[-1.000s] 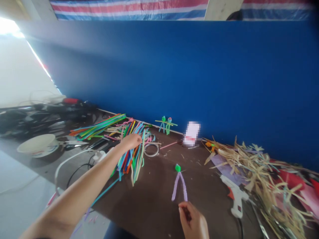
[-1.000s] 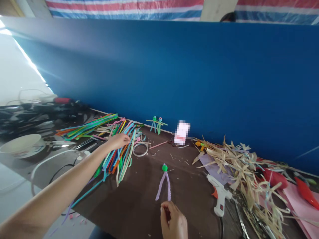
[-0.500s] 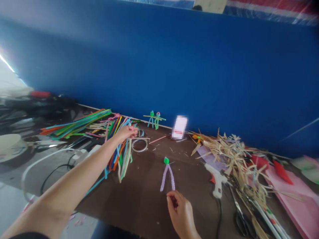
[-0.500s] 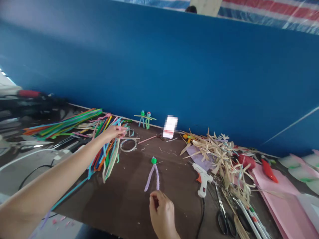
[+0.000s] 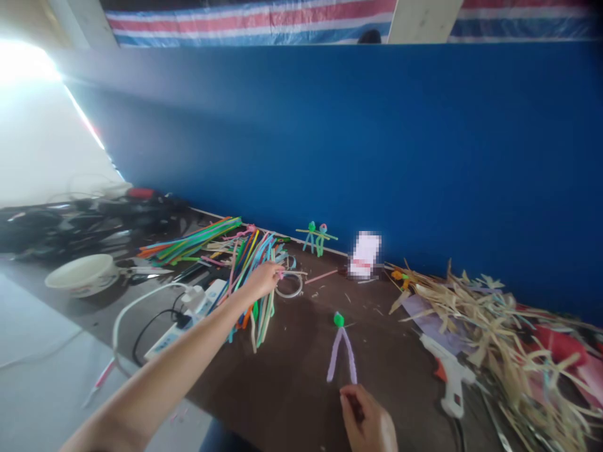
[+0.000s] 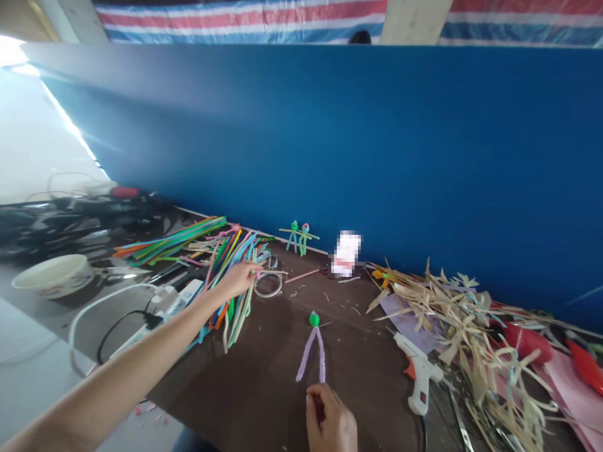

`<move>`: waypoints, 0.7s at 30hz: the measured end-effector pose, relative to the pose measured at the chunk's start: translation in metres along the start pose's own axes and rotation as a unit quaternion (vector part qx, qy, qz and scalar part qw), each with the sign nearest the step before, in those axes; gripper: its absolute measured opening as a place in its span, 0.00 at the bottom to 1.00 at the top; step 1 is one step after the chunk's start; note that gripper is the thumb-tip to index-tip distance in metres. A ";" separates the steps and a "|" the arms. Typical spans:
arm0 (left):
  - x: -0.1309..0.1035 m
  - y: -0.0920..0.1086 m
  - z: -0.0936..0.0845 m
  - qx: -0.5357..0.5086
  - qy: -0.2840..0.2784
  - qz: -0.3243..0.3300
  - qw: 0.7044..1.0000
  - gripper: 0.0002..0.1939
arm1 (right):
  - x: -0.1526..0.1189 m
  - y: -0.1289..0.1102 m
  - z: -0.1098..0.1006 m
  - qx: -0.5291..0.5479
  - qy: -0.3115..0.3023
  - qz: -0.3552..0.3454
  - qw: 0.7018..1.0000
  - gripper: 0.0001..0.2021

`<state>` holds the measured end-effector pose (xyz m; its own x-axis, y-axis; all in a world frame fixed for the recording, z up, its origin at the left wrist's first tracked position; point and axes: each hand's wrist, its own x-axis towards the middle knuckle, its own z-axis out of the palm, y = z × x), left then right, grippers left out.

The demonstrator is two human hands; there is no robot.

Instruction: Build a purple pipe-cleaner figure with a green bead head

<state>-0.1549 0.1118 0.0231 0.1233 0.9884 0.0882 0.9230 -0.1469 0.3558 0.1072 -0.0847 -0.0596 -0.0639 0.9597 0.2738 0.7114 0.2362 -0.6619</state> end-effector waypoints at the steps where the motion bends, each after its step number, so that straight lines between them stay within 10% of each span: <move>1: 0.002 -0.005 -0.005 0.020 0.015 -0.016 1.000 0.17 | 0.000 0.000 0.000 0.000 0.001 0.000 1.000 0.12; 8: 0.021 -0.047 -0.030 0.112 -0.008 -0.127 0.986 0.13 | 0.001 -0.004 -0.001 0.009 0.009 0.012 1.000 0.12; 21: 0.019 -0.046 -0.020 0.116 -0.058 -0.106 0.986 0.21 | 0.000 -0.005 -0.002 0.007 -0.007 0.023 1.000 0.09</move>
<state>-0.2024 0.1368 0.0266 -0.0531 0.9956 -0.0778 0.9893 0.0631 0.1318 0.1049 -0.0859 -0.0543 -0.0416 0.9717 0.2327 0.7043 0.1938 -0.6830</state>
